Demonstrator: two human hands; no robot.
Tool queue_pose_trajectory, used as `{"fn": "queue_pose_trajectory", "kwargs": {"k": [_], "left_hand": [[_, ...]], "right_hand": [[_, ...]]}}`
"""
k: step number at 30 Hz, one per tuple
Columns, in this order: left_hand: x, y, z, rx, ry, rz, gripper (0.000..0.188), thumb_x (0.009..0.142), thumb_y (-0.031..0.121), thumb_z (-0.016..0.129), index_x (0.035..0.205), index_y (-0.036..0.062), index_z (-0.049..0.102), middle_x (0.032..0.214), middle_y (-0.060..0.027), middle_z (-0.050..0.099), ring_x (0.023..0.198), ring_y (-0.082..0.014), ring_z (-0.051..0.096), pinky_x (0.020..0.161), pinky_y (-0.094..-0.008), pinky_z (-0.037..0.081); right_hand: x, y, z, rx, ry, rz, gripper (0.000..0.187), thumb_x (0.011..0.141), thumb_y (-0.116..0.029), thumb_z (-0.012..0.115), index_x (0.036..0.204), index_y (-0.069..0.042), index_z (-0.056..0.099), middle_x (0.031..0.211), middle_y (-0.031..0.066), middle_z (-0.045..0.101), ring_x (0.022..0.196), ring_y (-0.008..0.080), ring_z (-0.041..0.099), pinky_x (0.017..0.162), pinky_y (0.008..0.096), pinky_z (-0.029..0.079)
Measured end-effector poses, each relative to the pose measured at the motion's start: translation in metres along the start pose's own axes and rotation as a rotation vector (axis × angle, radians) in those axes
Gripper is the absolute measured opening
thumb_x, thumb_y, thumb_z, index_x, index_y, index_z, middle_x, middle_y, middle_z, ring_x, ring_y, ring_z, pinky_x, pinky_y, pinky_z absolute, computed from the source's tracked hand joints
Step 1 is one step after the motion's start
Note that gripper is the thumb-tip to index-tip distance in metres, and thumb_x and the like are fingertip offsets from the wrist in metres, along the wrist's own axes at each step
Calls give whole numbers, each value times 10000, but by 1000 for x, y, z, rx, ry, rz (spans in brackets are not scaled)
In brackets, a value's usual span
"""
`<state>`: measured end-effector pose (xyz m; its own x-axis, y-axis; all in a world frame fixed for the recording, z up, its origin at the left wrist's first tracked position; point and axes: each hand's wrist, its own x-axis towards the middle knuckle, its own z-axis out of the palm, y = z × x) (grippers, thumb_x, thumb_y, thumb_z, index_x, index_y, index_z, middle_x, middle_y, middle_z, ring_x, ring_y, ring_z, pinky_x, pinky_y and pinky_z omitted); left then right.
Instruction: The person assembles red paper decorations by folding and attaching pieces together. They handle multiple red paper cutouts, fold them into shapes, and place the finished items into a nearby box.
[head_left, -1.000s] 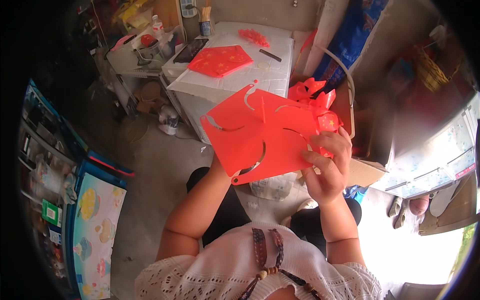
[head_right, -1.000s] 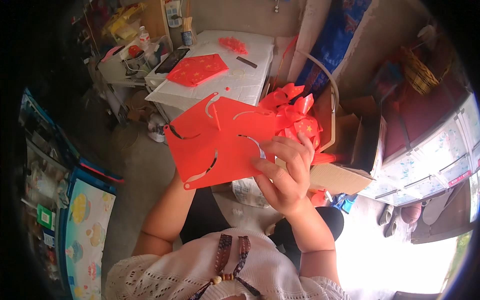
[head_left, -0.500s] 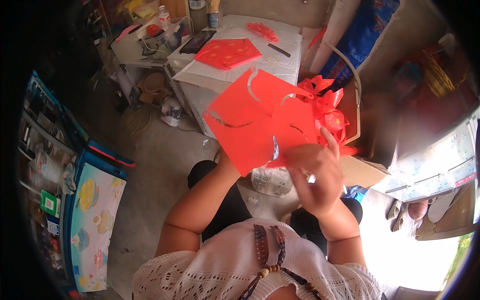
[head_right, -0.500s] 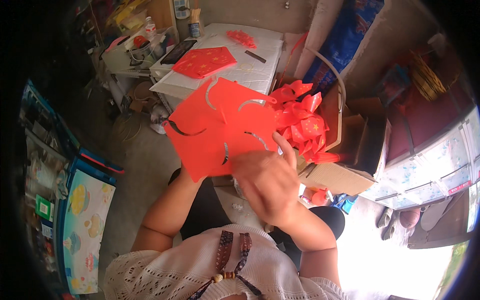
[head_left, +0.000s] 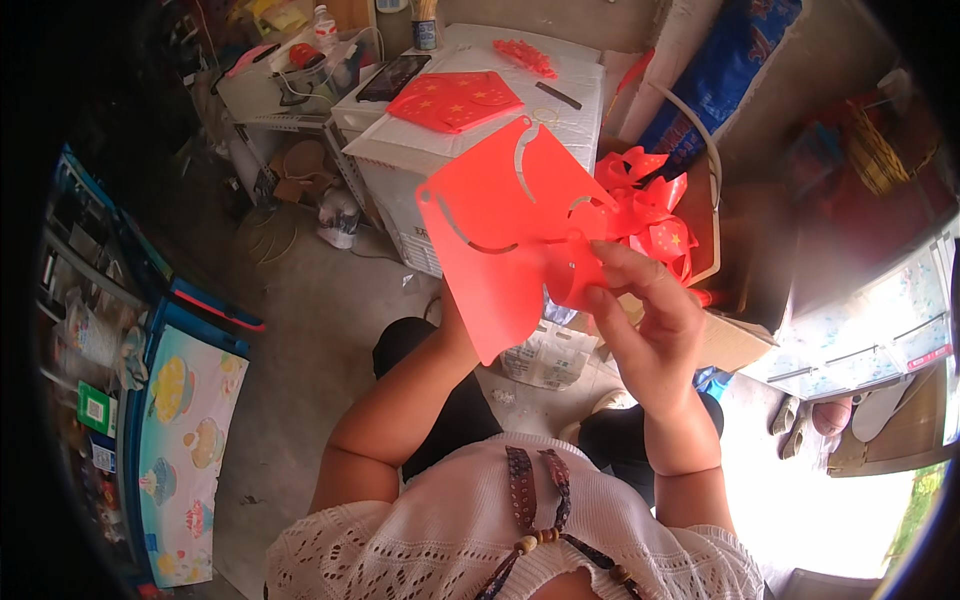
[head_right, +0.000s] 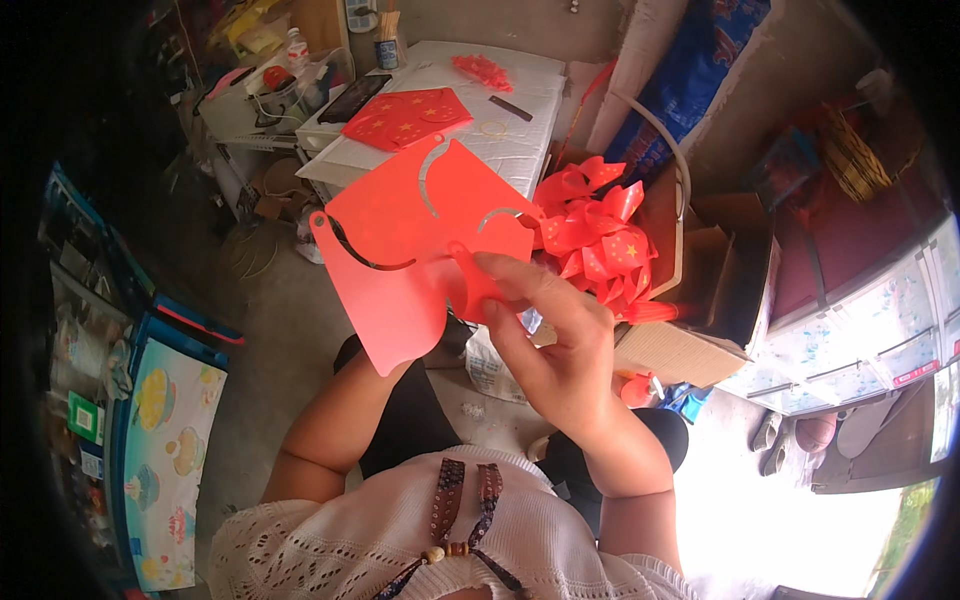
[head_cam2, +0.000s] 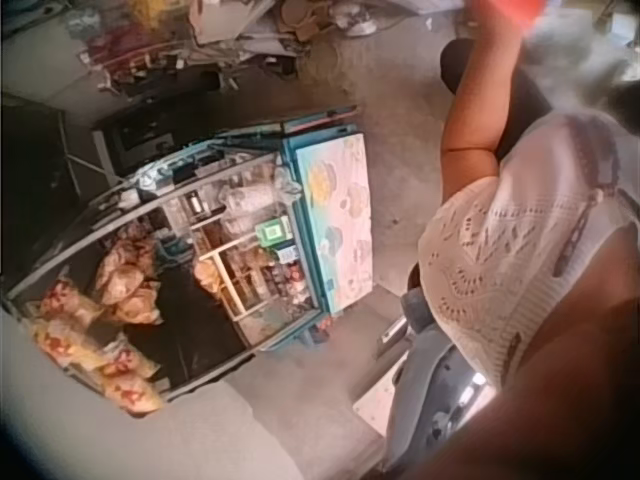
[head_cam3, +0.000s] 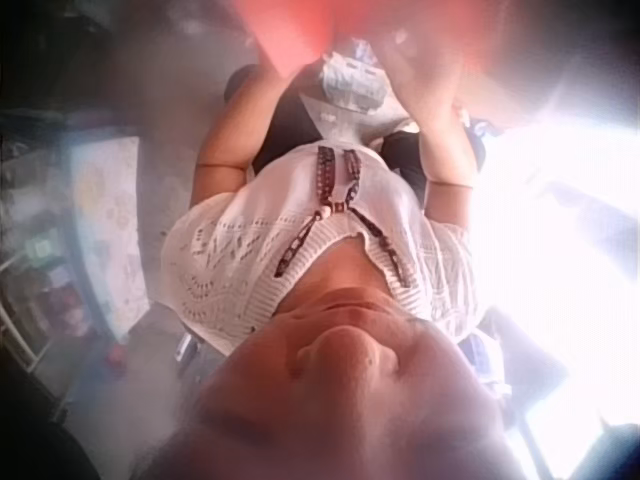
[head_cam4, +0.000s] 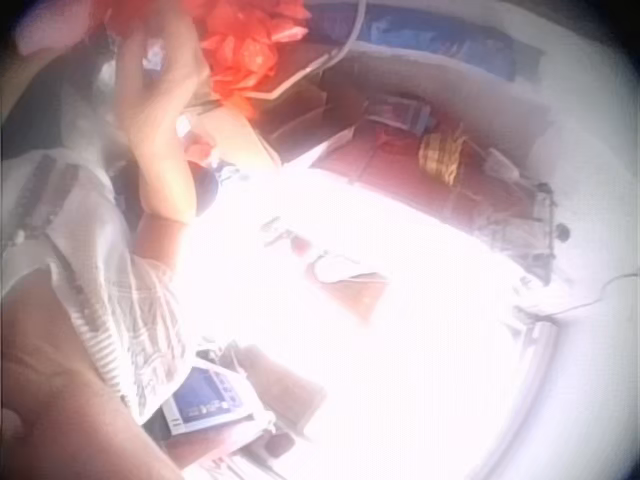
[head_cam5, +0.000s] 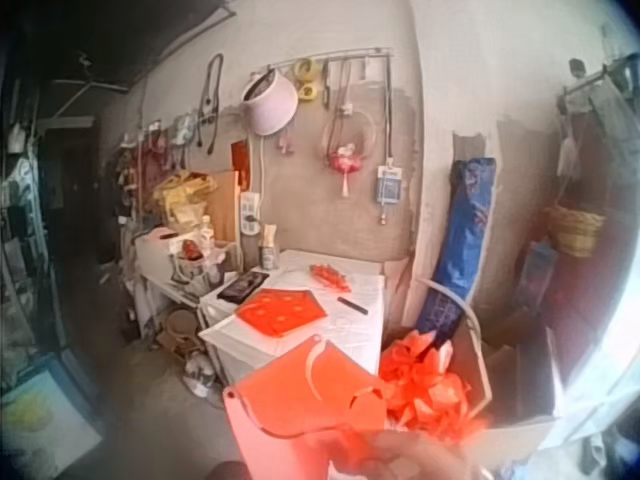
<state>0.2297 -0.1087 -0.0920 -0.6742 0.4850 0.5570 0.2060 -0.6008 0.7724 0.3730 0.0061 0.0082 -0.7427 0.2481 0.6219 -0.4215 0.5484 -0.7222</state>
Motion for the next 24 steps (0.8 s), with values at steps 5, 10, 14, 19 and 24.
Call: {"fn": "queue_pose_trajectory", "kwargs": {"k": [5,10,14,19,24], "left_hand": [[2,7,-5,215,-109,117,425,1002,270,564,1342,25,497,1300,-94,567,1149,-197,574,944,-334,490],[1,3,5,76,69,-14,334,887,7,626,1217,18,575,1184,-88,620,1065,-189,611,866,-298,506],[-2,3,4,27,42,-9,341,893,15,625,1229,16,566,1189,-88,617,1069,-189,611,871,-298,506],[-1,5,5,-28,-10,-3,350,901,25,624,1244,14,553,1194,-89,613,1075,-188,610,878,-298,506],[2,13,18,5,26,-51,358,938,68,607,1285,14,537,1227,-88,600,1088,-181,598,893,-304,495]], "right_hand": [[1,0,2,-35,-3,-15,383,817,122,635,1193,54,659,950,92,691,853,138,649,820,256,499],[1,-1,1,-93,-18,13,324,836,110,631,1152,53,682,889,90,686,782,134,623,753,241,477],[4,-3,1,-106,-4,20,267,853,87,640,1110,48,700,839,84,677,758,124,604,721,236,461],[5,-2,3,-108,27,75,208,860,59,659,1062,54,708,803,72,675,736,104,598,698,222,462],[12,9,10,-35,55,216,205,853,1,683,1057,22,687,678,79,664,597,103,614,620,255,496]]}}
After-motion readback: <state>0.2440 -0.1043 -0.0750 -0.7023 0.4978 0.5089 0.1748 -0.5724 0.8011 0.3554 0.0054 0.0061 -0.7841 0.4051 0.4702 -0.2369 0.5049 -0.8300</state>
